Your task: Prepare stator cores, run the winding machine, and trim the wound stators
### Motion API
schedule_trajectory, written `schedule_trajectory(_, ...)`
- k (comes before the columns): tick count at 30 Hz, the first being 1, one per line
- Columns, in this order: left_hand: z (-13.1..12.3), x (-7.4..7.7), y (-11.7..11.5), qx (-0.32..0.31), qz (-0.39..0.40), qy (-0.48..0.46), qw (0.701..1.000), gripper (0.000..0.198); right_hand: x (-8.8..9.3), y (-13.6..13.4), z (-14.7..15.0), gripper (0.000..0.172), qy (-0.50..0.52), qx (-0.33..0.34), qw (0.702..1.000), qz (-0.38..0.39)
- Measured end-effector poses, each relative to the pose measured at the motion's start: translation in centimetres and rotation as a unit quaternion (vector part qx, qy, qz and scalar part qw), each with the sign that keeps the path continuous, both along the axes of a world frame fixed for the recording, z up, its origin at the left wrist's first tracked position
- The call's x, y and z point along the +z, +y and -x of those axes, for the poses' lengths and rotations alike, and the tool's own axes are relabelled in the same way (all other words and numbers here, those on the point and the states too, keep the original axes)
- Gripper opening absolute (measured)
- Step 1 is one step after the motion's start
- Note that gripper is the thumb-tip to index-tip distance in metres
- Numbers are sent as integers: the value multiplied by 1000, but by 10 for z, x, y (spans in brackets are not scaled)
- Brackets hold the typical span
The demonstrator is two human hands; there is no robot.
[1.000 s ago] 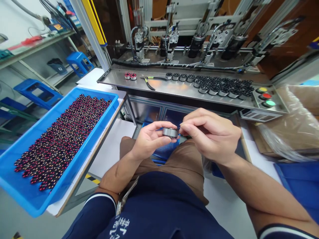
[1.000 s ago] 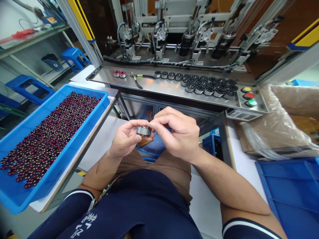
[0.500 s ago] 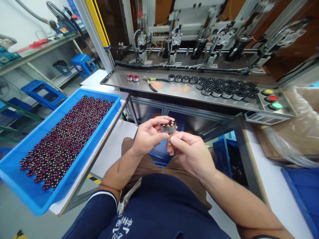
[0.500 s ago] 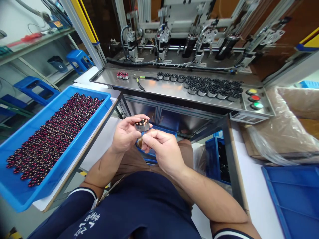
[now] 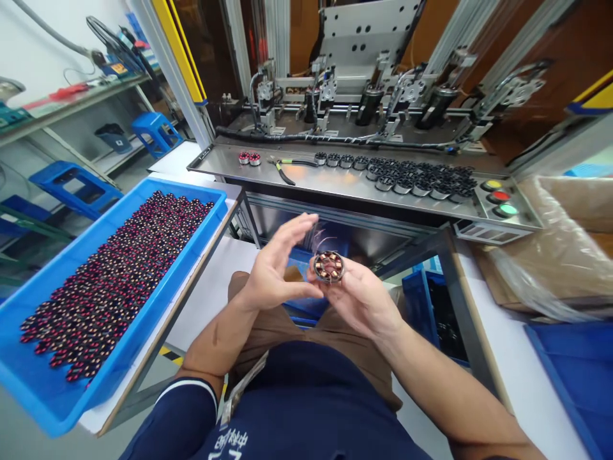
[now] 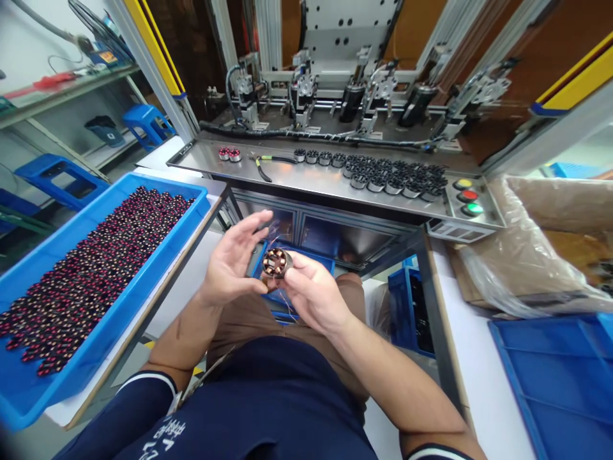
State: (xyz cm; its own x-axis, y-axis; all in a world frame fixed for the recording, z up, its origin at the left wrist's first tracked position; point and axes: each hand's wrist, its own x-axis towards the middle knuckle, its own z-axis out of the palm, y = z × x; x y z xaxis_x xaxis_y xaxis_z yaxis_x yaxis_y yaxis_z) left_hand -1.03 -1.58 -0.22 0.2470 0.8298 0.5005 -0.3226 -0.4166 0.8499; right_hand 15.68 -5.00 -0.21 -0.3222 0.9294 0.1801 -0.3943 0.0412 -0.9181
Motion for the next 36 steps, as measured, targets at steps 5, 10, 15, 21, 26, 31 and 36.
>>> schedule_trajectory(5,3,8,-14,8,114,105,988,52,-3,4,-15,35,-189,-232,907,-295)
schedule_trajectory(10,-7,11,-20,-56,190,70,978,50,-5,5,-20,48,-249,-250,842,-408)
schedule_trajectory(15,-7,8,-18,6,108,115,987,46,5,1,-23,45,-211,-216,875,-377)
schedule_trajectory(21,-7,8,-21,41,44,128,990,44,17,-2,-24,22,-184,-221,891,-351)
schedule_trajectory(26,-13,3,-24,-55,131,12,990,43,18,-8,-18,15,-181,-246,902,-305)
schedule_trajectory(31,-14,1,-24,1,21,31,999,40,12,-8,-26,12,-188,-232,920,-254)
schedule_trajectory(36,-3,11,-20,136,-222,185,948,41,16,-2,-51,8,-214,-227,931,-190)
